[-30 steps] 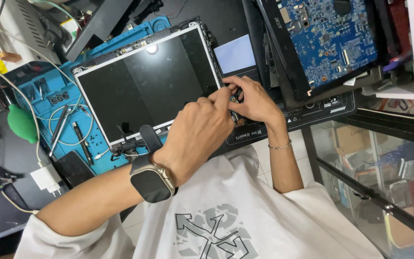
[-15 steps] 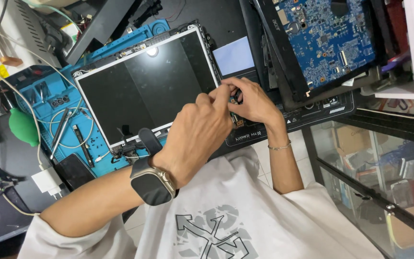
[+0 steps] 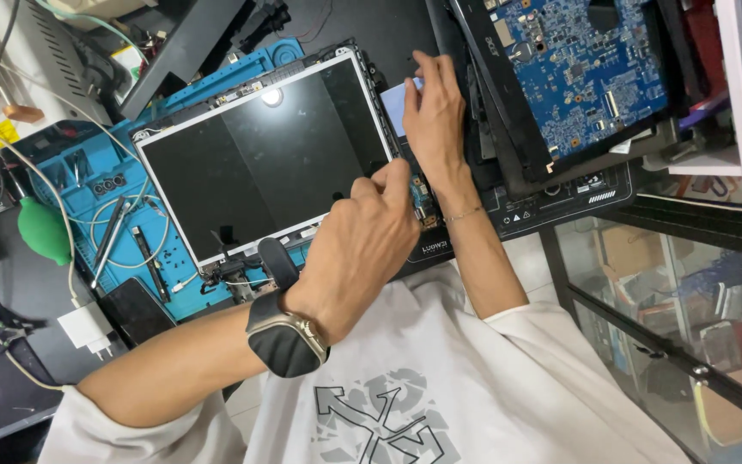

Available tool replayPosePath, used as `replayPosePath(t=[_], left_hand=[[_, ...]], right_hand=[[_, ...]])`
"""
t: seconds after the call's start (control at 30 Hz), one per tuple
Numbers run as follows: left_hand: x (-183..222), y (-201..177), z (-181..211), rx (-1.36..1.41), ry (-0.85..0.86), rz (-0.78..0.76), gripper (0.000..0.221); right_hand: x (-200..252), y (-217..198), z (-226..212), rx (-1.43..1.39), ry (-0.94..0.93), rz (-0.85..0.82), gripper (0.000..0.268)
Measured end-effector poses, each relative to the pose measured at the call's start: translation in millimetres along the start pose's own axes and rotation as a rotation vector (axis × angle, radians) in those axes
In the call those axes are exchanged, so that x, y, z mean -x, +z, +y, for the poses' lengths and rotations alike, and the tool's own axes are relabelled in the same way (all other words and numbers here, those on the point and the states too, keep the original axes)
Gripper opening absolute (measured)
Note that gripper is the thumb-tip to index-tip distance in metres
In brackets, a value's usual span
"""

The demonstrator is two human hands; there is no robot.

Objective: The person handles a laptop screen assembly, aligns it into the chassis, and uses a screwdriver to fasten screws around the screen bezel. The person also manipulates internal cables and connectors while securing the screen in place.

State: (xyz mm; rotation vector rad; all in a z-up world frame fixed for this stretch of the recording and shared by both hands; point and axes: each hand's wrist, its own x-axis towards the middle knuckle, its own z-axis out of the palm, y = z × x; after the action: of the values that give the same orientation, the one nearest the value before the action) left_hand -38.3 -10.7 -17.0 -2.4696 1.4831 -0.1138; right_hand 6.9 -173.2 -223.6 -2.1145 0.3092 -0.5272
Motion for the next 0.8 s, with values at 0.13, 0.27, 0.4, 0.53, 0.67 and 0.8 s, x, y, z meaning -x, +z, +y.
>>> replayPosePath(t=[0.13,0.27,0.4,0.53,0.67,0.8], left_hand=[[1,0,-1,0.086,0.047,-0.018,0.01],[2,0,-1,0.052,-0.014,0.036,0.022],[5,3,-3,0.085,0.002,-0.027,0.016],[6,4,-4,0.156,0.058,0.06,0.018],[6,5,-9,0.117,0.015,0.002,0.012],[9,11,-18,0.216,0.056,0.058,0.014]], right_hand=[[-21,11,15,0.175,-0.076,0.035,0.023],[-33,11,12,0.336,-0.131,0.005,0.012],[-40,8,13,0.365,-0.089,-0.047,0.009],[-44,9,16,0.385,-0.079,-0.094,0.002],[-44,9,20,0.442,-0.141,-0.095,0.002],[-44,9,20,0.427,-0.12,-0.135,0.003]])
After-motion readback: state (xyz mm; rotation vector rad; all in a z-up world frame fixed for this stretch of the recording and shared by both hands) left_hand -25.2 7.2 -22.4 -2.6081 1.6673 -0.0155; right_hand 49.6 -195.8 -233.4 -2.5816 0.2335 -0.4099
